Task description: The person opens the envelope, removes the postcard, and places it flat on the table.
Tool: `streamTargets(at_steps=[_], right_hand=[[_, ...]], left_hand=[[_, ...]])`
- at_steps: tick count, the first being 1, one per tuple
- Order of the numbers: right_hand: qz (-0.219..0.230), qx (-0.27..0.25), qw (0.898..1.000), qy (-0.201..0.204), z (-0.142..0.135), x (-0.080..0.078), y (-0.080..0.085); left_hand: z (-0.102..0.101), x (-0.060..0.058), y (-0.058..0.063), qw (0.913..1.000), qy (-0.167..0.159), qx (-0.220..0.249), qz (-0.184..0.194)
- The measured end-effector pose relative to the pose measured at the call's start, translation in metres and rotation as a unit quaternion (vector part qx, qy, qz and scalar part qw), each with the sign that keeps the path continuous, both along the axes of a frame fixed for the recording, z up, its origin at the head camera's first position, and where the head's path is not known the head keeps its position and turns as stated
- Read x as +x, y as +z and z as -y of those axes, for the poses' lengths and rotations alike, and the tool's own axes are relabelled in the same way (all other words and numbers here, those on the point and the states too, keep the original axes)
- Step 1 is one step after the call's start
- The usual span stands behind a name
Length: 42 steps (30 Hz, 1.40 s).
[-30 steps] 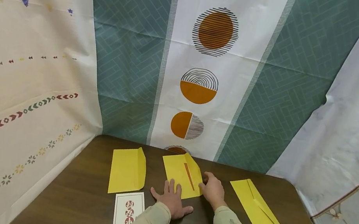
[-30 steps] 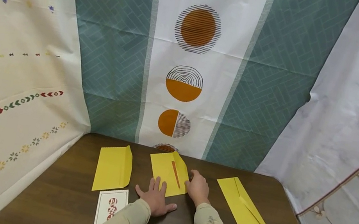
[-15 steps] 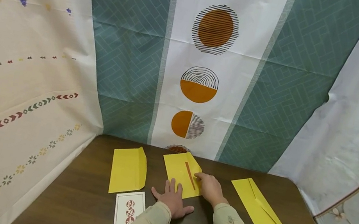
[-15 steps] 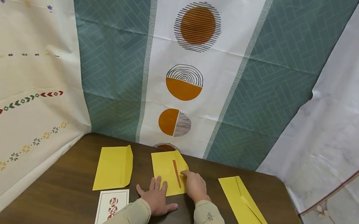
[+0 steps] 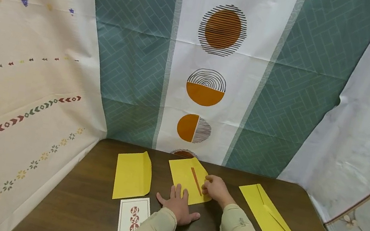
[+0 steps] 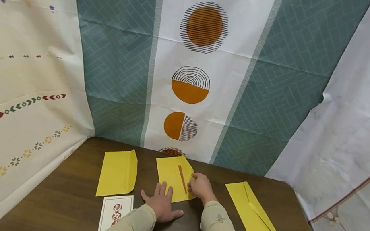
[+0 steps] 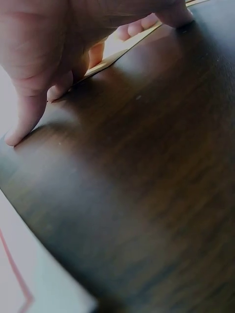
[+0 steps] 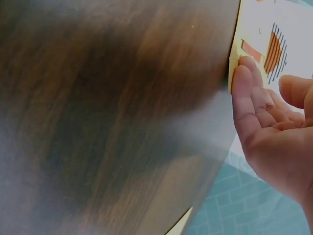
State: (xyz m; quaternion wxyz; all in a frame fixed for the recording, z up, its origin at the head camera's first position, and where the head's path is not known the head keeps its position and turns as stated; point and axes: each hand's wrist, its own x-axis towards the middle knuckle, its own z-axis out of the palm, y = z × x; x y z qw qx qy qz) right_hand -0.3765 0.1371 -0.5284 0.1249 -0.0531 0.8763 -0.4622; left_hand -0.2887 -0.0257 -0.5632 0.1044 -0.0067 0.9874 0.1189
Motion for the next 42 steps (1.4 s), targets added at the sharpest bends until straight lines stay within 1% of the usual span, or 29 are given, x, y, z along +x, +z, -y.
streamTargets(at_steps=[3,5,7,9,12,15,19,22,26,30,33,35,38,40,42], right_hand=[[0.041,-0.054,0.998,-0.018,-0.002,0.002,0.004],[0.065,-0.076,0.995,-0.025,-0.003,0.004,0.006],[0.083,-0.092,0.992,-0.029,-0.004,0.004,0.006],[0.101,-0.107,0.989,-0.030,-0.004,0.005,0.005],[0.115,-0.124,0.985,-0.029,-0.003,0.005,0.002],[0.123,-0.137,0.982,-0.027,-0.001,0.005,0.003],[0.130,-0.157,0.979,-0.022,-0.002,0.004,0.003],[0.137,-0.172,0.975,-0.020,-0.003,0.003,0.001],[0.143,-0.183,0.973,-0.013,-0.006,0.002,0.000],[0.146,-0.184,0.972,-0.001,-0.007,0.001,-0.001],[0.136,-0.173,0.976,-0.003,-0.005,0.000,-0.003],[0.117,-0.155,0.981,-0.012,-0.003,0.000,-0.004],[0.086,-0.123,0.988,-0.037,0.000,0.001,-0.006],[0.072,-0.107,0.990,-0.058,0.001,0.002,-0.008],[0.067,-0.104,0.989,-0.078,0.003,0.003,-0.009]], left_hand=[[-0.001,0.001,0.000,1.0000,-0.001,-0.003,-0.002],[-0.001,0.001,0.000,1.0000,0.002,-0.003,-0.003],[-0.003,0.002,0.003,0.9998,0.012,0.006,-0.016],[-0.005,0.003,0.004,0.9988,0.028,0.016,-0.038],[-0.010,0.003,0.007,0.9950,0.058,0.026,-0.077],[-0.016,0.000,0.007,0.9899,0.089,0.033,-0.105],[-0.021,-0.003,0.008,0.9823,0.125,0.049,-0.130],[-0.024,-0.004,0.007,0.9796,0.139,0.052,-0.135],[-0.027,-0.004,0.007,0.9795,0.144,0.053,-0.130],[-0.028,-0.004,0.006,0.9796,0.144,0.049,-0.131],[-0.029,-0.005,0.006,0.9800,0.142,0.055,-0.128],[-0.029,-0.005,0.008,0.9804,0.139,0.062,-0.125],[-0.031,-0.006,0.009,0.9823,0.135,0.062,-0.114],[-0.033,-0.007,0.009,0.9833,0.131,0.060,-0.110],[-0.034,-0.008,0.009,0.9839,0.129,0.059,-0.109]])
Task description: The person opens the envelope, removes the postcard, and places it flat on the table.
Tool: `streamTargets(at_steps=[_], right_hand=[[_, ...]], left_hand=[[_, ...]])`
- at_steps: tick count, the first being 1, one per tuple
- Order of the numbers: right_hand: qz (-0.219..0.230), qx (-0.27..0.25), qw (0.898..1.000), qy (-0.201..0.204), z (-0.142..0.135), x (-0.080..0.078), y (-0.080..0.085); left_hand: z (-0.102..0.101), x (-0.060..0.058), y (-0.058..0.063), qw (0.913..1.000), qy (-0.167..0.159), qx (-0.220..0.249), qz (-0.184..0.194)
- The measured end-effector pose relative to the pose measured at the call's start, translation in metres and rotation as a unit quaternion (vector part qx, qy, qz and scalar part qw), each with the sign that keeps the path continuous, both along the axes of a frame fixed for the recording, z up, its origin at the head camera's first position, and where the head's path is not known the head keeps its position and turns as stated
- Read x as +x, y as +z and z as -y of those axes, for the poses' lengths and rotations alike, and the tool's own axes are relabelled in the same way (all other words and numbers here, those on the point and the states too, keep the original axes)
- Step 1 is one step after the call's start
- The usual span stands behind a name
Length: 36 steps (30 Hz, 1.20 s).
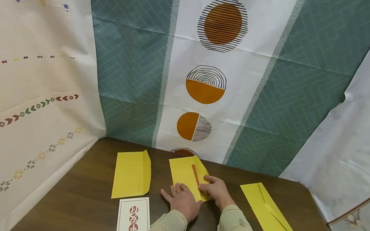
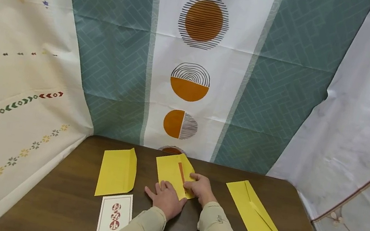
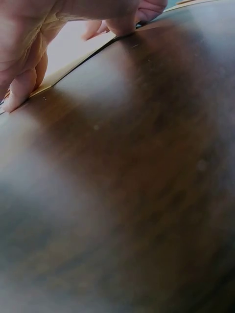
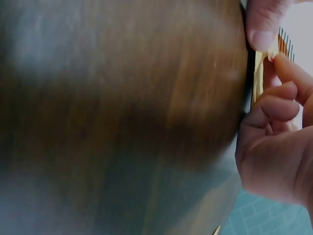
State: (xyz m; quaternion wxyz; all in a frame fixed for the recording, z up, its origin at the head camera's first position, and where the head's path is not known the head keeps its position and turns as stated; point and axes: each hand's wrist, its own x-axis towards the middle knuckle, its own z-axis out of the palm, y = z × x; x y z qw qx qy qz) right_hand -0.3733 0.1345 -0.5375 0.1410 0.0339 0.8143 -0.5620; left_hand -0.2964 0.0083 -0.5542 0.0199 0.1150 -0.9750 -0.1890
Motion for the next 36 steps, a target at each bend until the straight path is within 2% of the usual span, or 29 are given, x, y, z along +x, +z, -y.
streamTargets(at_steps=[9,26,32,36], right_hand=[[0.001,-0.013,0.999,-0.052,0.009,0.002,-0.002],[-0.026,-0.014,0.995,-0.098,0.008,0.002,-0.004],[-0.017,-0.004,0.998,-0.055,0.004,0.002,-0.004],[-0.004,0.001,1.000,-0.026,0.001,0.003,-0.003]], left_hand=[[0.000,0.000,-0.001,0.9999,0.003,-0.005,-0.013],[0.000,0.002,-0.006,0.9997,0.001,0.014,-0.021],[-0.001,0.003,-0.003,0.9999,0.003,0.002,-0.015],[-0.001,0.002,-0.006,0.9999,0.001,-0.002,-0.012]])
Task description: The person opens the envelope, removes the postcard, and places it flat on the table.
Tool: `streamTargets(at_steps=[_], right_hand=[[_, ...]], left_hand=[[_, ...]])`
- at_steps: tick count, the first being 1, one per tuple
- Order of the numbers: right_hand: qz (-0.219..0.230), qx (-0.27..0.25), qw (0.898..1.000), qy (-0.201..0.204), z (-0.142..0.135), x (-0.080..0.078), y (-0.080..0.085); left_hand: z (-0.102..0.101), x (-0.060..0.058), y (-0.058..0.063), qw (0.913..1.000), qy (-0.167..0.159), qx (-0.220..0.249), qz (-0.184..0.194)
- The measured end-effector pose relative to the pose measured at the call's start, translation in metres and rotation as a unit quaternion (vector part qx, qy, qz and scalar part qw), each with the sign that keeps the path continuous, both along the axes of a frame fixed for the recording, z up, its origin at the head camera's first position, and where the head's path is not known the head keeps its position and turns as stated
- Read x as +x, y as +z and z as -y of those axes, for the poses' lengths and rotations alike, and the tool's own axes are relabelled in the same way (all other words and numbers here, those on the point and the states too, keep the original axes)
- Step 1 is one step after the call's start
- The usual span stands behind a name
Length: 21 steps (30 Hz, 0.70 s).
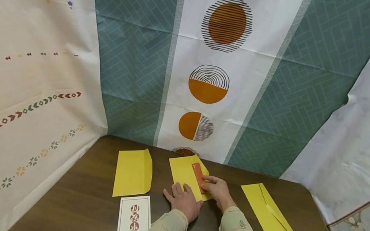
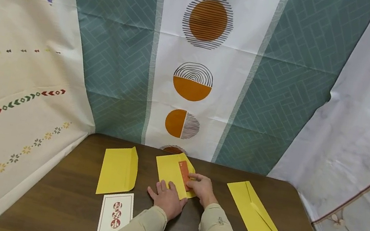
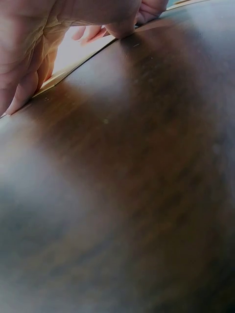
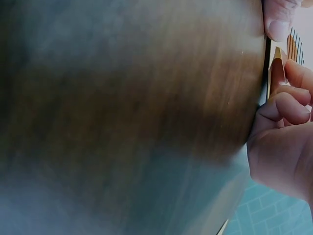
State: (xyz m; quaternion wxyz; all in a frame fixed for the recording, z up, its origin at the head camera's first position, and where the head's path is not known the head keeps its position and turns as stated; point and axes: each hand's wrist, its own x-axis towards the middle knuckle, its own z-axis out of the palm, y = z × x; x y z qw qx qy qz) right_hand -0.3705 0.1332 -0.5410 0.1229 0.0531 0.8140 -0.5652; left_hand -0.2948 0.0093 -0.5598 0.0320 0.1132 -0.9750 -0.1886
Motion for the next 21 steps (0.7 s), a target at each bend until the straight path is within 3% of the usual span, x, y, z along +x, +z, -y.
streamTargets(at_steps=[21], right_hand=[[-0.005,0.012,1.000,0.006,0.0019,-0.0012,-0.0024]], left_hand=[[0.0000,0.0005,-0.0007,1.0000,-0.001,-0.002,-0.002]])
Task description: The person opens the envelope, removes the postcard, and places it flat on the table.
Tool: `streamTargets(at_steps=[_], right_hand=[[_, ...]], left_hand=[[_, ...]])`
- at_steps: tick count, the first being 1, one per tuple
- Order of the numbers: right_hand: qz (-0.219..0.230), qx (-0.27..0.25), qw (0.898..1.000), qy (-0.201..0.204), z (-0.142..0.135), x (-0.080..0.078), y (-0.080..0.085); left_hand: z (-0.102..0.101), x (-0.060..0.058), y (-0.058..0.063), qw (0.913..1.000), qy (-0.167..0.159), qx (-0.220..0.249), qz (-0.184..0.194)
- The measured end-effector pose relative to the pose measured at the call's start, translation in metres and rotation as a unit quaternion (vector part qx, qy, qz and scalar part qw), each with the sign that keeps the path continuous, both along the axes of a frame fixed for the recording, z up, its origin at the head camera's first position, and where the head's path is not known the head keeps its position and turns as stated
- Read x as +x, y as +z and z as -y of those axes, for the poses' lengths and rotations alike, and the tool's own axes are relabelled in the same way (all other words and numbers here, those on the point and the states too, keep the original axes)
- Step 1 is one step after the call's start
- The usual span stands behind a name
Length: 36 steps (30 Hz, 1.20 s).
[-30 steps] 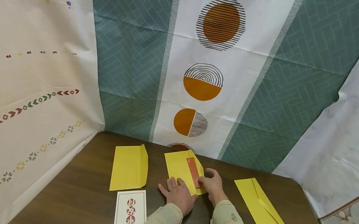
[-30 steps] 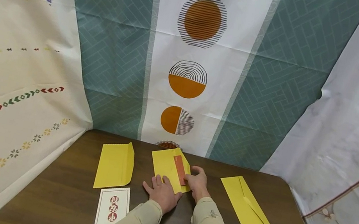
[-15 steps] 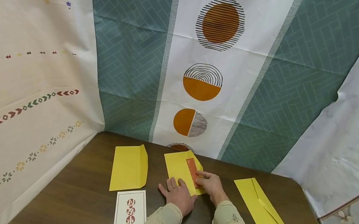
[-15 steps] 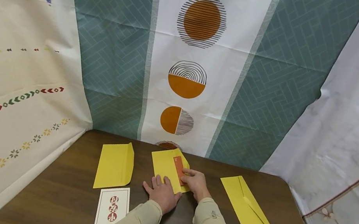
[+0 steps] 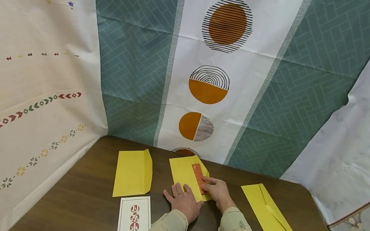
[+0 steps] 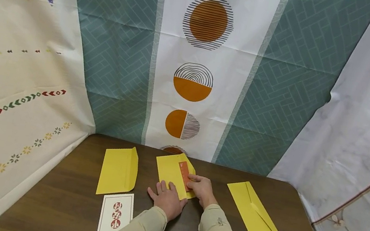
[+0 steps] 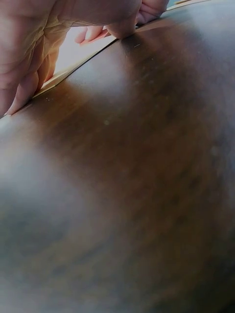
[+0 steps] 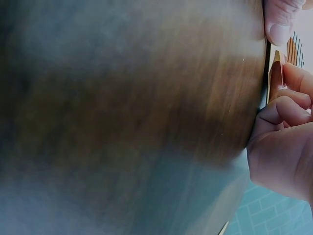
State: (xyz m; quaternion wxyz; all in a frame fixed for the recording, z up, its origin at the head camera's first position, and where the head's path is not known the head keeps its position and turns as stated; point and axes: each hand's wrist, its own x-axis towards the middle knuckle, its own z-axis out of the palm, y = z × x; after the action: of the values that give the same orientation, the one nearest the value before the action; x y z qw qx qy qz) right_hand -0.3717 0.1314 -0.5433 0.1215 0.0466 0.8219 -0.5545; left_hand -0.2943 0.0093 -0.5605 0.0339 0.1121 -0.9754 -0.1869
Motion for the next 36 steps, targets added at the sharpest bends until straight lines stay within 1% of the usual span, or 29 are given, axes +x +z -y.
streamTargets(at_steps=[5,14,20,25,36], right_hand=[[0.001,-0.003,1.000,-0.001,-0.0005,-0.0004,0.0000],[0.010,-0.009,1.000,-0.011,0.0001,-0.0034,-0.0019],[0.009,-0.008,1.000,-0.017,-0.0017,-0.0060,-0.0061],[0.012,-0.005,1.000,-0.020,-0.0019,-0.0068,-0.0059],[0.007,-0.012,1.000,-0.017,-0.0020,-0.0019,-0.0018]], left_hand=[[-0.0004,-0.0001,0.0014,1.0000,-0.001,-0.003,0.001],[0.0000,-0.0001,0.0023,0.9999,-0.002,0.005,0.010],[-0.0001,0.0002,0.0022,0.9999,-0.001,0.012,0.006],[0.0000,0.0004,0.0028,0.9999,-0.001,0.011,0.009],[0.0005,0.0012,0.0040,0.9999,-0.002,0.009,0.015]])
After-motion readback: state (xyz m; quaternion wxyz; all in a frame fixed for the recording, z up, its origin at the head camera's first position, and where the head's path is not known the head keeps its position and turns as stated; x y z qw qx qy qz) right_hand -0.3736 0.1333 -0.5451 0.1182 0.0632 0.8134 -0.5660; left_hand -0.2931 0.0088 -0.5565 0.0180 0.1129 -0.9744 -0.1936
